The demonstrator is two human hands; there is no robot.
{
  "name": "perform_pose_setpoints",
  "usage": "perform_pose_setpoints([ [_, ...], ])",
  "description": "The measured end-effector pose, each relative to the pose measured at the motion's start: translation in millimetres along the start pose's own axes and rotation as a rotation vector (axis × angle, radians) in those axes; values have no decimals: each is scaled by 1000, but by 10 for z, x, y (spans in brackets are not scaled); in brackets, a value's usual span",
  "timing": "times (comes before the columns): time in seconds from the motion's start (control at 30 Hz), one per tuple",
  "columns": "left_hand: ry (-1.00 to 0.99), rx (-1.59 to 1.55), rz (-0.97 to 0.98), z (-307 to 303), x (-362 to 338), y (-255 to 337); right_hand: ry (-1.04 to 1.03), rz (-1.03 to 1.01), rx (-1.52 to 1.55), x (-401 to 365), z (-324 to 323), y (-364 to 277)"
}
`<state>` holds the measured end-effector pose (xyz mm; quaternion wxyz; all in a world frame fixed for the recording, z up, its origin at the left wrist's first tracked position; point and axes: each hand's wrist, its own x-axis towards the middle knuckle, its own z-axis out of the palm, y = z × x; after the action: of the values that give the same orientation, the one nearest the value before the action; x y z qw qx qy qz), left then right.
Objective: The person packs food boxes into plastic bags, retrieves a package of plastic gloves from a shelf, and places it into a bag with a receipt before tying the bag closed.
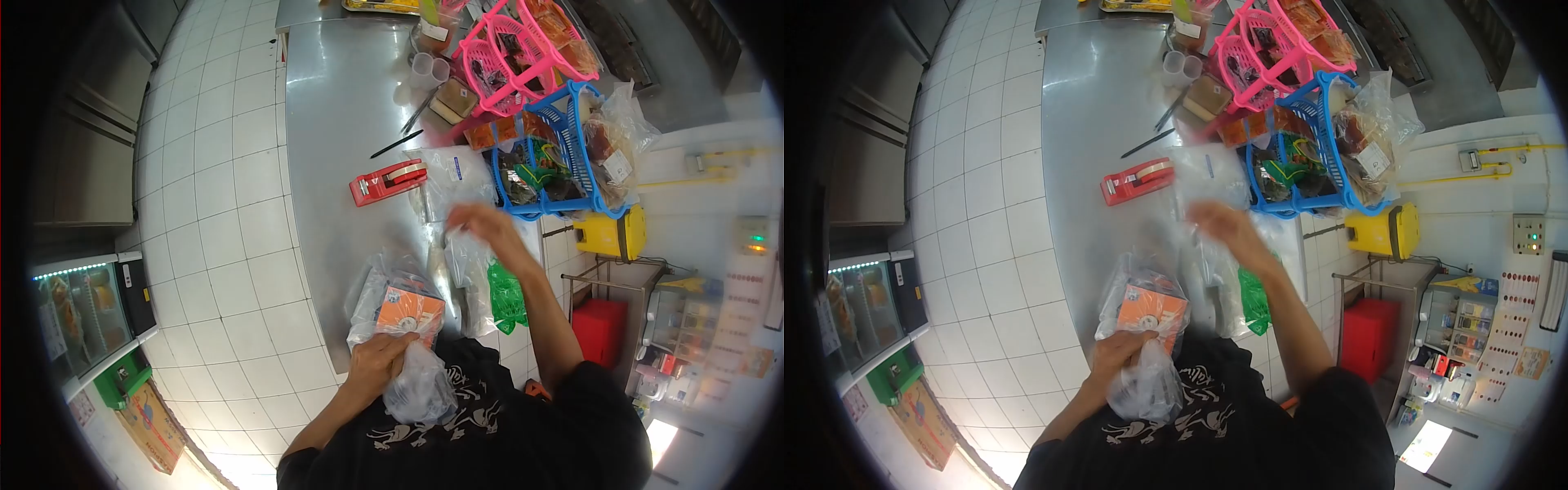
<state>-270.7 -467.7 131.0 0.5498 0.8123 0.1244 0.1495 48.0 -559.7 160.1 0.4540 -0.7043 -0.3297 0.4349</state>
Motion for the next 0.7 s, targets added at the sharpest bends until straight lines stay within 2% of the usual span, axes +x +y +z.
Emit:
perform_pose_setpoints([
  [0.03, -1, 3, 1, 10, -10, -11, 221, 84, -164, 210, -116, 195],
  [0.1, 25, 3, -18, 54, -30, -37, 483, 38, -908, 398, -406, 1355],
  [0.13, 24, 10, -11, 53, -20, -38, 491, 32, -904, 462, -366, 1493],
  [0.2, -21, -23, -69, 31, -29, -25, 748, 214, -1097, 527, -65, 1655],
  [0.23, -25, -15, -62, 55, -25, -47, 757, 212, -1090, 543, 50, 1530],
  [0.3, 6, -19, -60, 101, -65, -91, 533, 443, -1025, 466, 313, 1138],
  [0.4, -22, -71, -97, 75, -55, -53, 541, 374, -1021, 413, 506, 1177],
  [0.53, -83, -6, -181, 8, 20, 111, 568, 387, -858, 415, 300, 1213],
  [0.6, -113, 87, -170, -10, 58, 157, 727, 403, -998, 444, 182, 1246],
  [0.63, -124, 97, -169, -3, 36, 139, 732, 409, -984, 452, 139, 1356],
  [0.7, -70, 1, -172, 63, -53, 14, 834, 88, -989, 511, 62, 1491],
])
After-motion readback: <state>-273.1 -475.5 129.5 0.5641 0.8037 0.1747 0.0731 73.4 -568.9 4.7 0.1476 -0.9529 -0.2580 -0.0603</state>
